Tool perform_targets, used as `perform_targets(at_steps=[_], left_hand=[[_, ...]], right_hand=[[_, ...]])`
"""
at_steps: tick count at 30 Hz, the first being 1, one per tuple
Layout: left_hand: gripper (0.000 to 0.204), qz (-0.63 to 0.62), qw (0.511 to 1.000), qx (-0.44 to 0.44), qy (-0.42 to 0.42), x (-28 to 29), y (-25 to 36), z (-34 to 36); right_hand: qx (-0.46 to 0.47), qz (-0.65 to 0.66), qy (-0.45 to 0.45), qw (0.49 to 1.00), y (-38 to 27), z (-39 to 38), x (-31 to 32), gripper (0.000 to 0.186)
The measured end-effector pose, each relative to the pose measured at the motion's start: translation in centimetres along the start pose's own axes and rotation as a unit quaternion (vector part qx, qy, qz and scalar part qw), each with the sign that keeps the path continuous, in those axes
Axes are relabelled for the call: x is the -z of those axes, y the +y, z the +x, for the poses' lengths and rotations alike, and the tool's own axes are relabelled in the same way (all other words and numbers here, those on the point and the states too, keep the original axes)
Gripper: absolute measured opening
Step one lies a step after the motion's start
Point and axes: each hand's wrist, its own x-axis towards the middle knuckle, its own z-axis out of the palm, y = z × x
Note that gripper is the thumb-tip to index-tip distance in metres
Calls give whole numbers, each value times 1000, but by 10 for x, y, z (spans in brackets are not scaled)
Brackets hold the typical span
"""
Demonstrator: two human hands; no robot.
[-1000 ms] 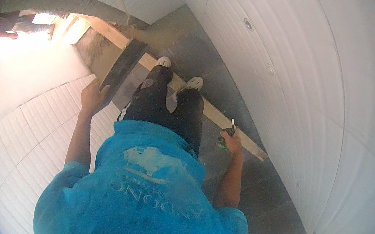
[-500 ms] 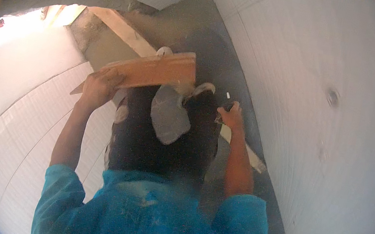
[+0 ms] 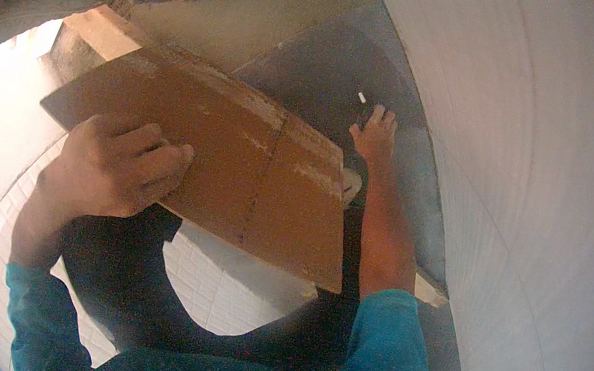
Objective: The person measures and marks a dark gray tile using a tape measure and marker, then wipes it with a cloth. They use a manual tile cutter to score and snap the tile, carry it to a tiled floor area, and place it into position alongside existing tiles.
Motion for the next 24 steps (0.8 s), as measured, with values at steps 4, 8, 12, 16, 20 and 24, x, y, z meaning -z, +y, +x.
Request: perform_targets(at_steps=[4,8,12,16,20,24], left_hand=[[31,1,996,-84,14,-30,-22,39],[21,44,992,-105,61,-58,-37,69],[23,143,975,-153,80,-71,-40,89],[23,168,960,-201,95,-67,-44,95],[22,173,959,-205,90,-71,-50,93],[21,190,958,-201,77,-81,-57,102]], right_hand=[[27,-36,28,999,16,39,-41,73],[69,-67,78,992,24,55,-59,71],[97,-72,83,989,32,60,-60,74],[98,-95,56,989,37,69,-57,77],[83,-71,19,994,46,73,-70,83],[114,-90,79,986,59,69,-80,87]])
